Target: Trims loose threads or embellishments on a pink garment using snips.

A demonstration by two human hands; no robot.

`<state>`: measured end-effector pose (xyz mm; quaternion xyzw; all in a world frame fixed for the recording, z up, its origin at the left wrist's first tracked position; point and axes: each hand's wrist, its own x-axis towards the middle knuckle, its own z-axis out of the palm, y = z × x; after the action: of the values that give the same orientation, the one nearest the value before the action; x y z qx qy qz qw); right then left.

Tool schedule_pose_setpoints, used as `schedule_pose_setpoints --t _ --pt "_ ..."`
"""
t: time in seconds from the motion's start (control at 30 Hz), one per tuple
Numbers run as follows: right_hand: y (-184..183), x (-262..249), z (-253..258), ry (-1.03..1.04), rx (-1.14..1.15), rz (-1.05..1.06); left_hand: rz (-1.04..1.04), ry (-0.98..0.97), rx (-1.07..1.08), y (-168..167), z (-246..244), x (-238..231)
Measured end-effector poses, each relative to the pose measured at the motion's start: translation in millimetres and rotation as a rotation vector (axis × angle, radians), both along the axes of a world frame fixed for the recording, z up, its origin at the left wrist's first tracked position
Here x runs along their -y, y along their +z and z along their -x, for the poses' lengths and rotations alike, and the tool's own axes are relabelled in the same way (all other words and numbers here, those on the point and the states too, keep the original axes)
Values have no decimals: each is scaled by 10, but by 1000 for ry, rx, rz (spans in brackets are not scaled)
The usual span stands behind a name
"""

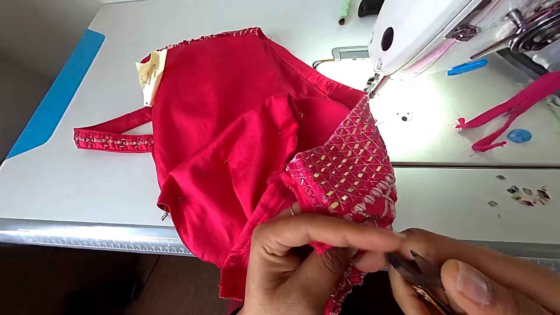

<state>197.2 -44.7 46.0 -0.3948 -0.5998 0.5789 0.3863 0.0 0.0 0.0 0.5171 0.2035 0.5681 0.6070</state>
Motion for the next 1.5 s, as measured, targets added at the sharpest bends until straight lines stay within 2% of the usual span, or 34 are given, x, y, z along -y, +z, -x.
schedule_pose_setpoints --t 0.53,0.83,1.1,1.5 --pt "45 1 -10 42 -11 114 54 -31 -42 34 6 -47" --pt "112 -96 -120 109 75 124 -78 -15 -188 28 22 -88" --pt "89 -169 -131 92 14 166 -153 -22 -284 29 46 -122" --pt "17 -167 -102 70 45 108 -97 -25 -239 28 60 -121"
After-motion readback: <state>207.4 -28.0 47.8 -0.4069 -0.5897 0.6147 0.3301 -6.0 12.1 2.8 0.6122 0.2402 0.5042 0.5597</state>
